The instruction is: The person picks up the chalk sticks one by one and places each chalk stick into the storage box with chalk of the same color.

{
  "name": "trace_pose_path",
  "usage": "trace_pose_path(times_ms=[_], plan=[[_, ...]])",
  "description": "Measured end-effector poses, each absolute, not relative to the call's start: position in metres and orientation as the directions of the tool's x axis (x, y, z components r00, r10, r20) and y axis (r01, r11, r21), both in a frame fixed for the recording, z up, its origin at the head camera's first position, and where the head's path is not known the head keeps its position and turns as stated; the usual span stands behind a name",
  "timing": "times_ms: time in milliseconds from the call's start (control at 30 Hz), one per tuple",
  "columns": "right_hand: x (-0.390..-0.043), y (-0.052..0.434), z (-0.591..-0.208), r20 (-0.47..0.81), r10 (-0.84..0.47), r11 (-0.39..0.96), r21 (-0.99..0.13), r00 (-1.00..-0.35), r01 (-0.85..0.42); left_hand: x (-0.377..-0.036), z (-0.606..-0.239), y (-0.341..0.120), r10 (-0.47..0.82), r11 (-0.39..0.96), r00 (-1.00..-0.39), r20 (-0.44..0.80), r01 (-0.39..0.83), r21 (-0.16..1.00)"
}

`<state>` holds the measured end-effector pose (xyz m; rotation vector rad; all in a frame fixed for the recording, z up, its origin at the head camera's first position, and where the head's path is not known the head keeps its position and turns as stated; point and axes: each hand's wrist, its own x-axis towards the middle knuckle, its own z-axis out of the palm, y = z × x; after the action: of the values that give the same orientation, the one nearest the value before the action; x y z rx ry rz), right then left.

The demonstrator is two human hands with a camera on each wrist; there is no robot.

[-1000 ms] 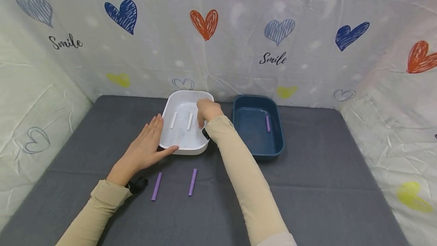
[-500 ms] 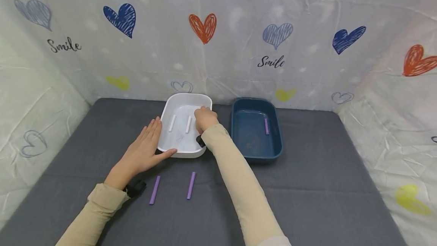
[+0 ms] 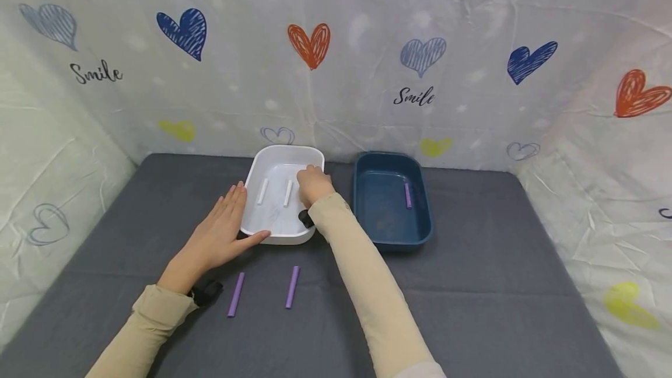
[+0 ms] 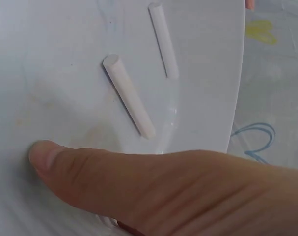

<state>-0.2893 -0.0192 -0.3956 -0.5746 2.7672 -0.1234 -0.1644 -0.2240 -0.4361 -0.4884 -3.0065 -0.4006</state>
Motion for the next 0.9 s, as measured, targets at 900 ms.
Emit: trace_pose_path(times_ms=[900], plan=[[-0.292, -0.007, -0.378, -0.277, -0.434, 0.862, -0.402, -0.857, -0.307, -0.166, -0.434, -0.223, 0.306, 0.919, -0.947, 0.093, 0.32, 0.233]])
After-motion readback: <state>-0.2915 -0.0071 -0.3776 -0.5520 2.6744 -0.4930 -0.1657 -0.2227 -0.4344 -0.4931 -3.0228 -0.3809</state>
